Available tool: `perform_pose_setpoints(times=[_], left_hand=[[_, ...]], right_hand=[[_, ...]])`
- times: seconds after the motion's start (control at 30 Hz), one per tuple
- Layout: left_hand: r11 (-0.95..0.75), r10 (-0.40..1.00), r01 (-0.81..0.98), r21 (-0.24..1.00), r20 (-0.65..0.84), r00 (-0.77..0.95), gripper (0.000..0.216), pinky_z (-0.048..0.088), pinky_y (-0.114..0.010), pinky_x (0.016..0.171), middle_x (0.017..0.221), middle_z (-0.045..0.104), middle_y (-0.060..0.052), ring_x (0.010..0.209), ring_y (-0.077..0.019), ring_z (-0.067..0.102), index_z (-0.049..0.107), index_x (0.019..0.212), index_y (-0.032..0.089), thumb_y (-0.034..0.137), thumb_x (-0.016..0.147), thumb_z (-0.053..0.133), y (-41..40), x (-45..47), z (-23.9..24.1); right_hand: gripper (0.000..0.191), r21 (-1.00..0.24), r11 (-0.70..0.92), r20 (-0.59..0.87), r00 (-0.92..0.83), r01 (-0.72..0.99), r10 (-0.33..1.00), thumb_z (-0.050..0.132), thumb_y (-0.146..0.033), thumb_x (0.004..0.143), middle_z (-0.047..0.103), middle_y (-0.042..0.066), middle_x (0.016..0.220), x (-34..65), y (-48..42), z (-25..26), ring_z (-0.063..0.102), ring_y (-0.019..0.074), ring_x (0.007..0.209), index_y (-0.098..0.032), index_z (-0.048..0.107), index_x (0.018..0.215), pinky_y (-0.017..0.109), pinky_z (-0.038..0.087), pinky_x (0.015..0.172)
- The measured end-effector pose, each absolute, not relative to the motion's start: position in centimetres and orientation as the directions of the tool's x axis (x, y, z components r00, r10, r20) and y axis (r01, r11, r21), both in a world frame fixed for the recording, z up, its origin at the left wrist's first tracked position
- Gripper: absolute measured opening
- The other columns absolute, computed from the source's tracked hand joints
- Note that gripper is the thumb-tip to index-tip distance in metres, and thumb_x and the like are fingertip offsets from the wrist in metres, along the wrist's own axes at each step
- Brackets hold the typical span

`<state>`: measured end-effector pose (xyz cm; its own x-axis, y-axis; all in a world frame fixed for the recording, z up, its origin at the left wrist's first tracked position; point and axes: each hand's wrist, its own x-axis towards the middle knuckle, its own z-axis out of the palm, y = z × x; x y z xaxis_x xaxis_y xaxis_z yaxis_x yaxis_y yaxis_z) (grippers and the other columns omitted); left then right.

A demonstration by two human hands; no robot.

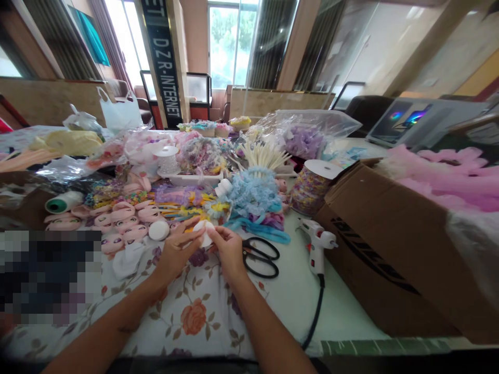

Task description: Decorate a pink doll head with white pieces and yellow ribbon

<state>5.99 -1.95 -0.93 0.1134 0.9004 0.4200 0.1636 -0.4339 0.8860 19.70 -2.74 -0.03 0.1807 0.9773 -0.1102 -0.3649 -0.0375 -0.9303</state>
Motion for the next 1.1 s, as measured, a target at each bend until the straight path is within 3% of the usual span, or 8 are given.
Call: perform_pose_setpoints(times=[0.57,1.1], left_hand=[[-0.441,0.897,0.151,0.885,0.435,0.077,0.02,0.035,-0.04,0.104,0.122,0.057,-0.005,0.122,-0.0234,0.045,0.073,0.096,0.028,0.027,0.079,0.062,-1.89,5.99,-0.99],[-0.413,0.909,0.087,0.907,0.403,0.107,0.02,0.036,-0.04,0.103,0.127,0.054,-0.006,0.12,-0.0241,0.047,0.073,0.096,0.028,0.028,0.079,0.063,-1.69,5.89,-1.11]], right_hand=[[0.028,-0.925,-0.01,-0.094,0.204,-0.38,0.974,0.079,-0.037,0.059,0.063,-0.001,0.062,19.46,-2.98,0.24,0.049,0.0076,0.047,-0.015,0.072,0.076,0.018,0.042,0.04],[0.029,-0.937,0.0,-0.078,0.208,-0.349,0.975,0.078,-0.037,0.061,0.064,0.0,0.062,19.5,-3.17,0.48,0.049,0.0083,0.048,-0.014,0.072,0.077,0.018,0.04,0.04]])
